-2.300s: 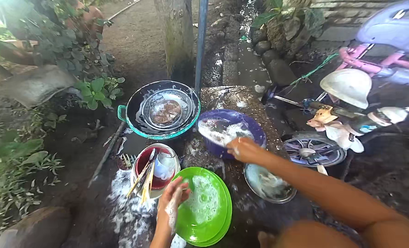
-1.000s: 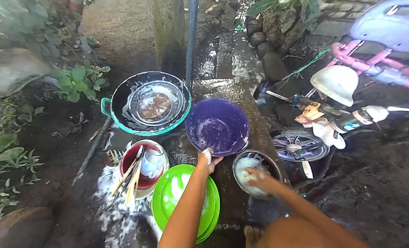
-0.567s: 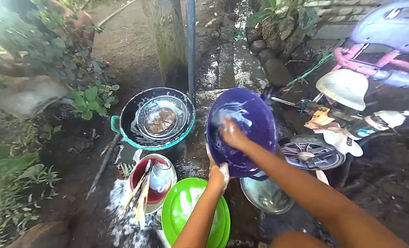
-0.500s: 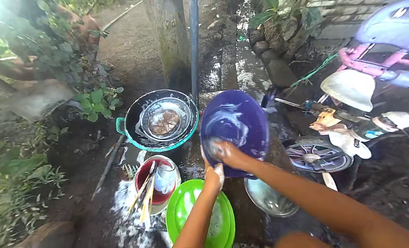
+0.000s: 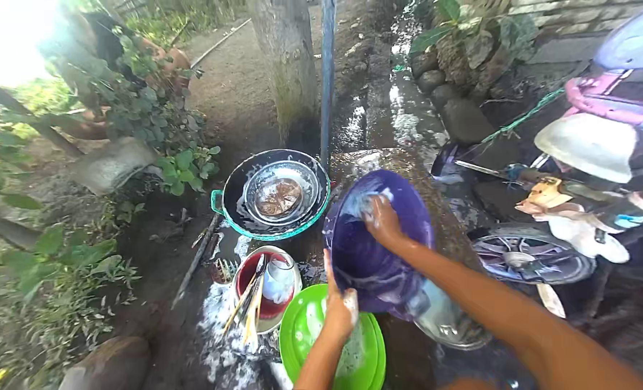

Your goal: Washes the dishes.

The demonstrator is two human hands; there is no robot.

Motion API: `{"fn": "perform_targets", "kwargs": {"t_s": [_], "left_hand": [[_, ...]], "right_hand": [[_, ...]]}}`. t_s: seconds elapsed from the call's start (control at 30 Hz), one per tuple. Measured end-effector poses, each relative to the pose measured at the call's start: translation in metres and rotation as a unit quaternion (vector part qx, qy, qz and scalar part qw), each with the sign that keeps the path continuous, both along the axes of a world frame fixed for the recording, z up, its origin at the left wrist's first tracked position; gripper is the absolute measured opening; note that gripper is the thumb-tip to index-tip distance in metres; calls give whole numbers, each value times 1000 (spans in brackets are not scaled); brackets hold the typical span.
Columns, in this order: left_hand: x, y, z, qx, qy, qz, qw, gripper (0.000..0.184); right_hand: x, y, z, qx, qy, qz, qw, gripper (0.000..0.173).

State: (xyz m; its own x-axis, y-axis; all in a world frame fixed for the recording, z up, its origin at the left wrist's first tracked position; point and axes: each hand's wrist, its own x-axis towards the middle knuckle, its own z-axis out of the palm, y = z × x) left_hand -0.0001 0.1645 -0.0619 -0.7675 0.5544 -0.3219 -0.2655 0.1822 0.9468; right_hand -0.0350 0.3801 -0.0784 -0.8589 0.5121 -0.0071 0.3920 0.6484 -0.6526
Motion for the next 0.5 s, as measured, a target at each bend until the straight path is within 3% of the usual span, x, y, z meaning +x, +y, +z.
{"fn": "perform_targets", "kwargs": {"t_s": [0.07, 0.13, 0.23, 0.27, 0.33, 0.37, 0.43, 0.5], "left_hand": [[9, 10, 3, -10, -1, -8, 1000, 76], [2, 5, 5, 1, 65, 17, 998, 71], [-23, -27, 10, 39, 143, 10, 989, 81], [-28, -35, 12, 40, 165, -8, 985, 81], [-34, -37, 17, 47, 200, -36, 978, 80], [-35, -30, 21, 60, 202, -19, 977, 77], [-32, -10, 28, 85, 185, 28, 979, 73], [-36, -1, 31, 75, 165, 47, 982, 71]], "right_hand": [[-9, -39, 9, -84, 126, -19, 988, 53], [14, -74, 2, -132, 125, 84, 980, 48], [44, -28, -17, 42, 22, 281, 959, 38], [44, 6, -21, 126, 27, 309, 942, 38], [37, 53, -14, 238, 42, 274, 931, 40], [35, 51, -10, 226, 43, 231, 945, 43], [43, 7, -5, 75, 27, 176, 981, 45], [63, -39, -3, -78, 74, 226, 968, 41]]}}
